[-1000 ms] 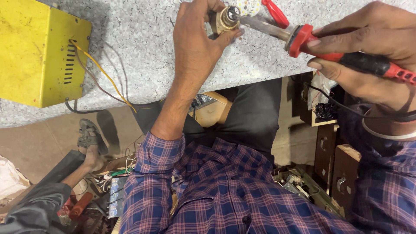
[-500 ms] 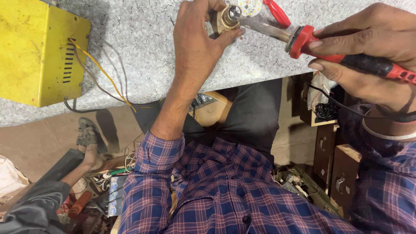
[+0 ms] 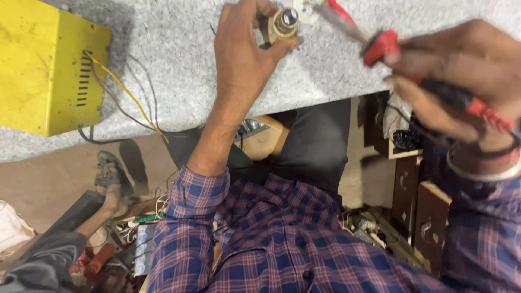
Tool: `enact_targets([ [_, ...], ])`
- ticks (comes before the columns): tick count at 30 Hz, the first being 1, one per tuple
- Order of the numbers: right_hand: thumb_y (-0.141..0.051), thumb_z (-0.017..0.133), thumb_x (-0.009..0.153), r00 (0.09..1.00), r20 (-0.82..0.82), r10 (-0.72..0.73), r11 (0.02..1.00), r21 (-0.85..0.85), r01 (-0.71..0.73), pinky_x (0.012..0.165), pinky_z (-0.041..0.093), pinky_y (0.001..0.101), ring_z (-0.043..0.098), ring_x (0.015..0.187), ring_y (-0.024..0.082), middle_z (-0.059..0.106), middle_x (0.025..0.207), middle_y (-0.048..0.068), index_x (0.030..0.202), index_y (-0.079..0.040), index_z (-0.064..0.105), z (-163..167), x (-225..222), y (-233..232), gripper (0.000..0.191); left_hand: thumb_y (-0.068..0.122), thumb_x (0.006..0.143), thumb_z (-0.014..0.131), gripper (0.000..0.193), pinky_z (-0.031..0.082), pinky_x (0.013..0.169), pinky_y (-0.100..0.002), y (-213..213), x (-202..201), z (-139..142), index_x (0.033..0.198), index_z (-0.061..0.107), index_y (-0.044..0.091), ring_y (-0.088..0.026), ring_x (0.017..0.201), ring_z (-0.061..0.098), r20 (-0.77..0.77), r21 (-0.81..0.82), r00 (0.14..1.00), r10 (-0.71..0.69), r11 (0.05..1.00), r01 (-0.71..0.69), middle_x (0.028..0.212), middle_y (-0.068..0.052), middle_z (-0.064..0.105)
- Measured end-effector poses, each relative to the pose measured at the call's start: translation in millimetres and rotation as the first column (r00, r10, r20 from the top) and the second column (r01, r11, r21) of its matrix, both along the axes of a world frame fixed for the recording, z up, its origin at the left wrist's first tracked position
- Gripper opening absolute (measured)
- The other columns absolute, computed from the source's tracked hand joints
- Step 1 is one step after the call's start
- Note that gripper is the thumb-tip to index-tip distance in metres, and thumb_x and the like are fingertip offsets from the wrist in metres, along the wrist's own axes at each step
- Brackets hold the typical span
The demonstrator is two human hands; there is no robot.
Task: The person sits at a workbench repairing a small LED light. They use a screwdriver to pry open the round LED board, hold a bulb holder in one hand, and use a soldering iron to solder wires and components, then handle a small circuit board and resume soldering.
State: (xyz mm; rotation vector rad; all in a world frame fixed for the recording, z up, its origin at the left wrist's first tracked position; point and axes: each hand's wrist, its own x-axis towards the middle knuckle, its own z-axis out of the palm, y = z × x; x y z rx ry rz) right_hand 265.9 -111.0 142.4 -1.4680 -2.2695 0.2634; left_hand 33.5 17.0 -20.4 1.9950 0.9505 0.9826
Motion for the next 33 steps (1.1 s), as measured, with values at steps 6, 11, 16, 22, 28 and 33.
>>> enact_targets([
  [6, -0.002, 0.084, 0.085, 0.993, -0.117, 0.005, 0.997, -0.08, -0.014, 0.071, 0.06, 0.0368, 0.071, 0.084, 0.03, 0.07, 0.102, 0.029, 0.102, 0.009, 0.073, -6, 12, -1, 0.024, 0.023, 0.08, 0.1, 0.051, 0.053, 0.086, -0.035, 2, -1, 1, 0.109, 0.06, 0.012, -0.018, 0.101, 0.06, 0.029, -0.018, 1.0, -0.009, 1.0, 0.01, 0.107, 0.0, 0.064],
  [11, -0.02, 0.065, 0.099, 0.869, -0.485, -0.096, 0.985, -0.172, 0.013, 0.058, 0.061, 0.0274, 0.072, 0.068, 0.018, 0.073, 0.097, 0.02, 0.11, 0.005, 0.068, -53, 34, 14, 0.028, 0.025, 0.079, 0.1, 0.05, 0.052, 0.085, -0.037, 2, -2, 3, 0.11, 0.063, 0.011, -0.02, 0.098, 0.058, -0.026, -0.014, 0.999, -0.02, 1.0, 0.02, 0.104, 0.001, 0.066],
  [16, -0.032, 0.049, 0.121, 0.54, -0.83, -0.141, 0.961, 0.017, 0.278, 0.074, 0.067, 0.0333, 0.076, 0.084, 0.022, 0.069, 0.102, 0.015, 0.126, -0.003, 0.056, -114, 20, 15, 0.03, 0.029, 0.089, 0.091, 0.046, 0.057, 0.084, -0.033, 4, -14, 11, 0.122, 0.067, 0.009, -0.017, 0.098, 0.065, 0.089, -0.136, 0.99, -0.109, 0.983, 0.121, 0.104, -0.004, 0.065],
  [22, -0.01, 0.061, 0.121, 0.654, -0.752, 0.084, 0.993, 0.12, 0.01, 0.102, 0.063, 0.0375, 0.069, 0.118, 0.026, 0.061, 0.124, 0.021, 0.13, 0.0, 0.049, -121, -26, 65, 0.018, 0.026, 0.104, 0.079, 0.035, 0.059, 0.087, -0.029, 7, -10, 17, 0.129, 0.07, 0.004, -0.014, 0.101, 0.068, 0.303, -0.275, 0.921, -0.245, 0.903, 0.331, 0.118, -0.006, 0.064],
  [28, -0.008, 0.067, 0.109, 0.366, -0.922, -0.128, 0.992, -0.117, 0.051, 0.084, 0.063, 0.03, 0.072, 0.096, 0.02, 0.07, 0.11, 0.014, 0.121, -0.002, 0.056, -116, -39, 81, 0.018, 0.018, 0.098, 0.075, 0.045, 0.06, 0.081, -0.023, -15, 1, 20, 0.134, 0.051, 0.007, -0.011, 0.097, 0.069, 0.627, -0.499, 0.748, 0.216, 0.849, 0.173, 0.123, -0.002, 0.059],
  [33, -0.005, 0.068, 0.106, 0.431, -0.901, -0.053, 0.991, 0.006, 0.133, 0.09, 0.063, 0.0297, 0.072, 0.106, 0.02, 0.069, 0.118, 0.012, 0.128, -0.002, 0.051, -138, -29, 73, 0.028, 0.006, 0.1, 0.071, 0.027, 0.06, 0.089, -0.025, -26, 8, 7, 0.126, 0.068, -0.001, -0.01, 0.102, 0.07, 0.589, -0.592, 0.78, 0.213, 0.77, 0.236, 0.114, -0.004, 0.071],
])
